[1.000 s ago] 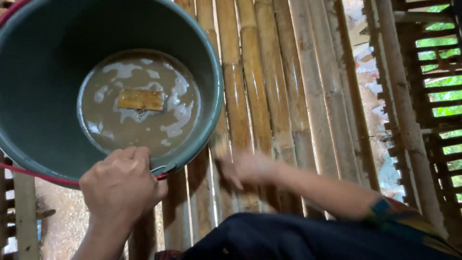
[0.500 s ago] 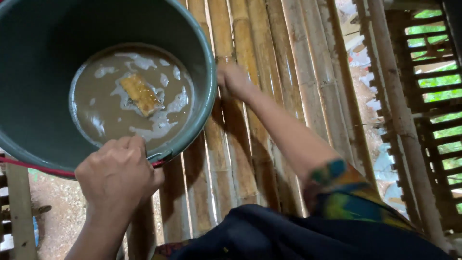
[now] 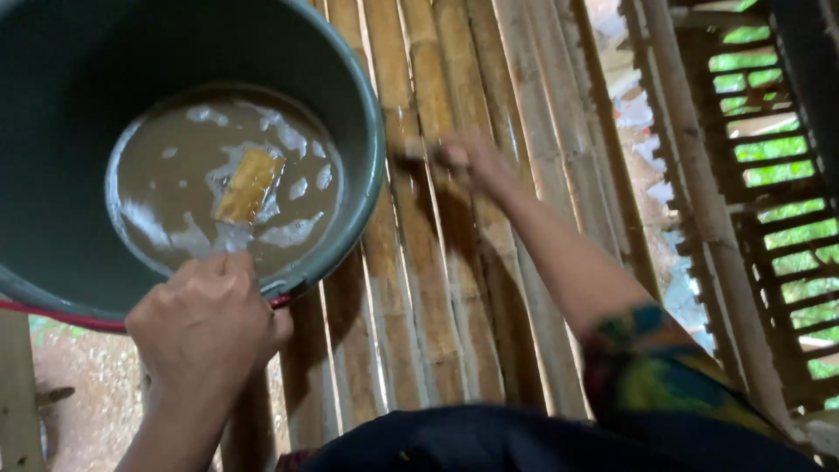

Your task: A person uses a brush and soapy water from a bucket to scrub a floor made of bamboo slats.

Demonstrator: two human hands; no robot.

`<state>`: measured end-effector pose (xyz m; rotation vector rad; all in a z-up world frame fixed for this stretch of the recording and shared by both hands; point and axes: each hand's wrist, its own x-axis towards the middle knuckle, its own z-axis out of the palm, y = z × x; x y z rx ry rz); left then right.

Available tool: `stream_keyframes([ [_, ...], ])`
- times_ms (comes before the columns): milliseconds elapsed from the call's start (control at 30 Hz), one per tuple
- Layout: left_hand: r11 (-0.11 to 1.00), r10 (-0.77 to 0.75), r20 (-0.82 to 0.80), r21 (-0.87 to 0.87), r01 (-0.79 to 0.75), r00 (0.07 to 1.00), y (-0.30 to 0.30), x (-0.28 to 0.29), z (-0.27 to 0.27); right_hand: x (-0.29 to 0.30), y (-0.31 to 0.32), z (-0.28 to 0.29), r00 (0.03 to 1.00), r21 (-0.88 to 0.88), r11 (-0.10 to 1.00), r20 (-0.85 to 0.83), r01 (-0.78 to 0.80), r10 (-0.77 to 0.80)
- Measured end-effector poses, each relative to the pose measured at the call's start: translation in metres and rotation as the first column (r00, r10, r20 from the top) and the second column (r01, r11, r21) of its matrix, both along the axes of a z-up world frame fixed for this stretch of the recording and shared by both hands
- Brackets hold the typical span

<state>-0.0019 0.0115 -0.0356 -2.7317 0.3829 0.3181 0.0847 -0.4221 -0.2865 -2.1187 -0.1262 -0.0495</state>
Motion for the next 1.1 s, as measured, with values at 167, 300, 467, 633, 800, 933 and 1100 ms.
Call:
stream_keyframes([
  [167, 0.999, -0.014, 0.108, -0.033, 0.017, 0.994, 0.005, -0.003, -0.008, 0.039, 0.028, 0.069, 0.936, -0.239, 0.965, 0.302, -0.112, 0.183],
  [300, 0.998, 0.039, -0.02, -0.043, -0.04, 0.999, 0.0, 0.002, -0.003, -0.07, 0.023, 0.081, 0.956, -0.433, 0.881, -0.283, -0.193, 0.071],
  [467, 1.0, 0.003, 0.065, -0.026, -0.001, 0.998, 0.001, 0.001, -0.009, -0.135, -0.004, 0.097, 0.847, -0.389, 0.771, -0.052, -0.505, 0.529],
  [633, 0.991, 0.137, -0.125, 0.007, -0.137, 0.983, -0.008, 0.007, 0.008, -0.009, -0.033, 0.056, 0.94, -0.364, 0.874, -0.015, -0.322, 0.34],
  [800, 0.976, 0.216, -0.169, 0.007, -0.218, 0.962, -0.015, 0.011, 0.021, 0.093, -0.017, 0.063, 0.992, -0.558, 0.827, 0.053, -0.066, 0.115],
  [933, 0.976, 0.216, -0.227, 0.026, -0.216, 0.949, -0.017, 0.006, 0.028, 0.055, -0.034, -0.009, 0.968, -0.555, 0.797, -0.066, -0.238, 0.243],
  [1100, 0.983, 0.18, -0.152, -0.017, -0.184, 0.972, -0.017, 0.009, 0.025, -0.082, -0.006, 0.088, 0.681, -0.349, 0.619, -0.084, -0.704, 0.728],
])
